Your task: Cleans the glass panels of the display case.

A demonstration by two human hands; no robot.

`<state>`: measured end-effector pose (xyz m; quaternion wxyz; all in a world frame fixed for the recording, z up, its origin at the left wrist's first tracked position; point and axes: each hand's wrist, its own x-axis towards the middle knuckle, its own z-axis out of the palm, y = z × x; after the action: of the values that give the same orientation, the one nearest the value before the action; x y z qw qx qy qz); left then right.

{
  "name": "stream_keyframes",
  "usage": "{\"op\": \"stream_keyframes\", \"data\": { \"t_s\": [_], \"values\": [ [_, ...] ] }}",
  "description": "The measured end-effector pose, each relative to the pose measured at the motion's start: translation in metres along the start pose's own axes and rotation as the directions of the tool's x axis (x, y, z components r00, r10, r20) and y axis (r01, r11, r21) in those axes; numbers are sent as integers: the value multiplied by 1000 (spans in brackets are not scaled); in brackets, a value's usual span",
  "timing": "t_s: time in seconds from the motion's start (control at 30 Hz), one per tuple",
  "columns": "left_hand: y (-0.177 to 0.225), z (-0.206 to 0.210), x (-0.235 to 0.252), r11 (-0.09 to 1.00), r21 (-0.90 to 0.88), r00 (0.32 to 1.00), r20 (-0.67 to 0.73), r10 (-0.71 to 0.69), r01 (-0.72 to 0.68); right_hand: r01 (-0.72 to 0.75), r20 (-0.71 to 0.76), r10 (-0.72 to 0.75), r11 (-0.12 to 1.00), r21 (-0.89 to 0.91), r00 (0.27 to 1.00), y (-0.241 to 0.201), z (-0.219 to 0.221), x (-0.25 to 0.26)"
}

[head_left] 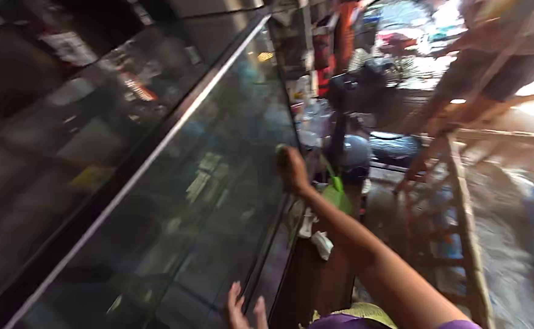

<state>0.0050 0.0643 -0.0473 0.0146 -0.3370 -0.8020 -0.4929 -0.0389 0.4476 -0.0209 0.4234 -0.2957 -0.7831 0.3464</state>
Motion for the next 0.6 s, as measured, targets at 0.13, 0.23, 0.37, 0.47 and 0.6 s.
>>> {"op": "stream_keyframes", "data": {
  "t_s": [0.13,0.23,0.37,0.47,0.6],
  "values": [
    [5,38,46,996,-67,991,-117,-72,65,-146,-7,146,987,-67,989,23,-8,66],
    [11,63,70,988,-140,989,-125,-77,59,-208,-40,205,974,-92,978,35,-10,99],
    [5,93,97,979,-160,991,-4,-132,129,-227,-85,221,971,-74,972,37,-9,99],
    [1,109,120,981,-125,981,149,-127,146,-251,-60,255,965,73,965,40,-20,76],
    [4,133,122,998,-29,988,143,-58,63,-243,77,233,958,153,969,48,-59,24]
  ]
}}
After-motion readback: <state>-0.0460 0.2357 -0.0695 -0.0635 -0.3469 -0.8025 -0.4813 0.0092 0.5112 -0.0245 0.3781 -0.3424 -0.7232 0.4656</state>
